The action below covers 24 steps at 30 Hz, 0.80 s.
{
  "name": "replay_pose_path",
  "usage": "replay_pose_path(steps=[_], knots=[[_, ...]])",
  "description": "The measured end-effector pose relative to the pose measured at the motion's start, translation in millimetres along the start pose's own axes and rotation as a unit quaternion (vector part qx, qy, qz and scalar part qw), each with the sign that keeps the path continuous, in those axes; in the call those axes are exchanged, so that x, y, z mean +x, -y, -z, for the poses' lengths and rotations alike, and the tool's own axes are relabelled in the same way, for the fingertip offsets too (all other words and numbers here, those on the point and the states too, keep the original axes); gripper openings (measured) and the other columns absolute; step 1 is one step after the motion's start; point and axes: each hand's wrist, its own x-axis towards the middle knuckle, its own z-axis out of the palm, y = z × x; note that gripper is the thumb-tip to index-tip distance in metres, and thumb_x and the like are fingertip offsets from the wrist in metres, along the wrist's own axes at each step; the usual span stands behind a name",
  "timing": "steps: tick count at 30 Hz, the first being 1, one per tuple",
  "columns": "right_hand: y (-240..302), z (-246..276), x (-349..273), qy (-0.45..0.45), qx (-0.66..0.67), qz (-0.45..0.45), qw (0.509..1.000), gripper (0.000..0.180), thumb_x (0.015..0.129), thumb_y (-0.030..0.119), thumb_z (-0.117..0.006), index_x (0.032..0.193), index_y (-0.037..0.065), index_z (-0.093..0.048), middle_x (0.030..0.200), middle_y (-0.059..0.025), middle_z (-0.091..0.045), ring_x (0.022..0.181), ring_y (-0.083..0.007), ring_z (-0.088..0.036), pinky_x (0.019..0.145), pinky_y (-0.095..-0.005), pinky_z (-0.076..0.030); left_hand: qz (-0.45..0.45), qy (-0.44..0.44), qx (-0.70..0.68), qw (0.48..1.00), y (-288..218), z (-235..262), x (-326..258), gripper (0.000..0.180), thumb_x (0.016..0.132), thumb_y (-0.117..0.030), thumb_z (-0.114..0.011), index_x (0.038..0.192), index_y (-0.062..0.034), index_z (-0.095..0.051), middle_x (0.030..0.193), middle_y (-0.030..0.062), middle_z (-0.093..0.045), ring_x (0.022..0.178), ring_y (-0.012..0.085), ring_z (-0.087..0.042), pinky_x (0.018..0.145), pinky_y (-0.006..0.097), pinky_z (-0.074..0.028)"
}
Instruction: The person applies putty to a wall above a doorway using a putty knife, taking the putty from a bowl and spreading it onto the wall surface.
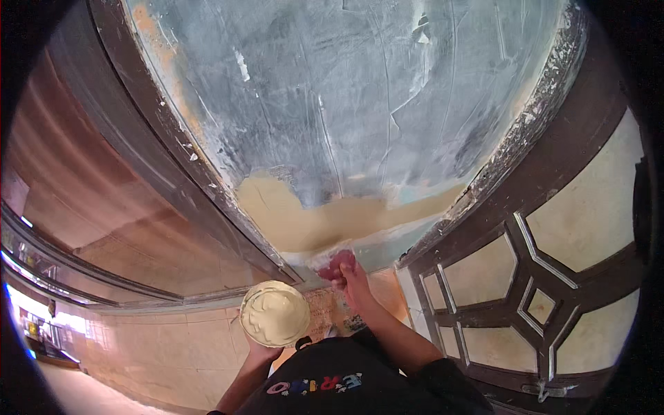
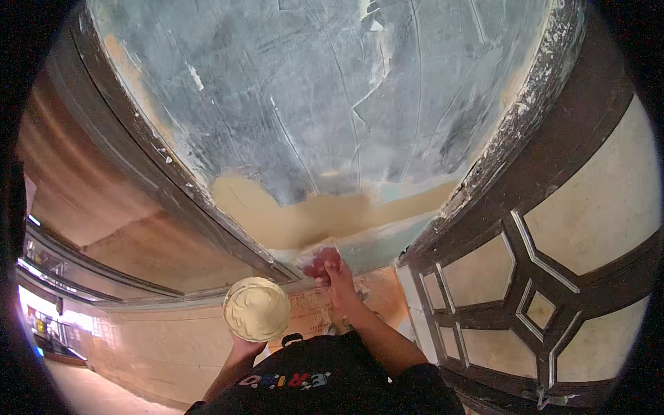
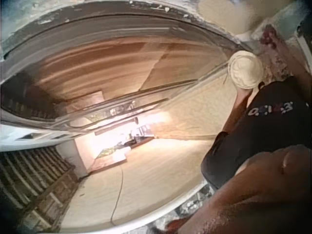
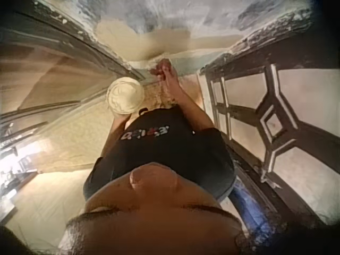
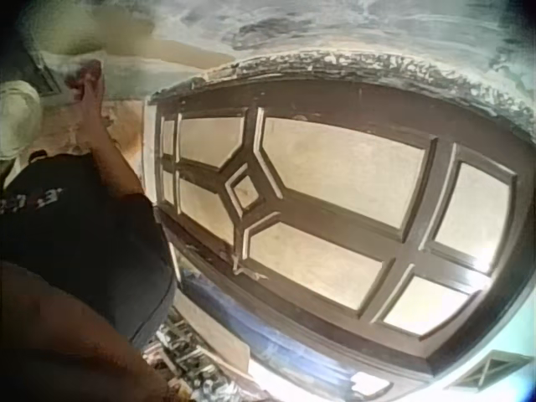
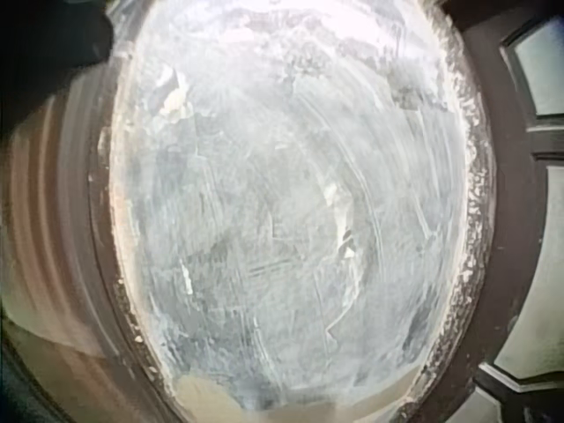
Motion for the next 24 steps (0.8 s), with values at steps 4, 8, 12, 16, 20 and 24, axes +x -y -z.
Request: replay_pose_path(steps=[4,8,12,16,20,24], knots=[[58.0,-69.9,-6.1,0.059,0.031,0.114,0.991,0.021,0.094,0.022,-0.055,0.111,0.010,-0.048,0.090,-0.0023,-0.060,0.066,-0.0124,-0.060,0.058,-0.0265,-0.052,-0.067,0.009,-0.007,0.998,-18.6,-4.9,10.4,0.094,0.060,-0.016,-0.085,0.135,-0.0044,-0.030,0.131,0.0110,-0.045,0.118,0.0210,-0.049,0.100,0.038,-0.041],[54.6,-75.3,17.9,0.022,-0.069,0.149,0.986,0.025,0.094,0.022,-0.056,0.114,0.009,-0.048,0.095,-0.0033,-0.060,0.070,-0.0132,-0.060,0.065,-0.0280,-0.052,0.020,-0.017,-0.090,0.996,16.7,1.9,-0.8,0.087,0.063,-0.014,-0.083,0.133,-0.0043,-0.033,0.129,0.0104,-0.048,0.117,0.0205,-0.050,0.099,0.037,-0.041],[-40.9,65.7,87.1,-0.135,-0.169,0.287,0.933,0.024,0.093,0.020,-0.057,0.111,0.006,-0.052,0.092,-0.0039,-0.062,0.078,-0.0172,-0.060,0.070,-0.0295,-0.049,0.089,-0.028,-0.182,0.979,-27.7,-18.1,8.1,0.079,0.071,-0.014,-0.077,0.135,-0.0057,-0.031,0.132,0.0105,-0.044,0.119,0.0198,-0.047,0.101,0.037,-0.040],[-47.0,121.1,50.0,-0.073,-0.043,0.186,0.979,0.022,0.089,0.020,-0.062,0.104,0.004,-0.059,0.082,-0.0038,-0.063,0.076,-0.0157,-0.060,0.068,-0.0301,-0.048,0.138,-0.074,-0.364,0.918,-36.7,-19.9,3.9,0.074,0.076,-0.015,-0.074,0.134,-0.0071,-0.030,0.131,0.0106,-0.045,0.117,0.0199,-0.048,0.100,0.038,-0.041],[-24.7,115.9,33.1,-0.142,-0.476,0.184,0.848,0.022,0.085,0.021,-0.065,0.100,0.004,-0.061,0.072,-0.0075,-0.061,0.070,-0.0173,-0.060,0.064,-0.0322,-0.048,-0.050,0.010,0.009,0.999,-34.0,-21.2,9.2,0.063,0.084,-0.019,-0.067,0.134,-0.0078,-0.030,0.130,0.0095,-0.044,0.116,0.0196,-0.049,0.098,0.039,-0.043],[12.8,63.8,30.3,-0.001,-0.584,0.372,0.721,0.019,0.082,0.016,-0.064,0.097,0.005,-0.061,0.072,-0.0123,-0.059,0.069,-0.0256,-0.060,0.063,-0.0346,-0.048,-0.006,0.051,-0.009,0.999,-8.2,-35.6,16.6,0.058,0.088,-0.019,-0.062,0.135,-0.0088,-0.030,0.132,0.0101,-0.043,0.118,0.0203,-0.047,0.098,0.039,-0.043]])
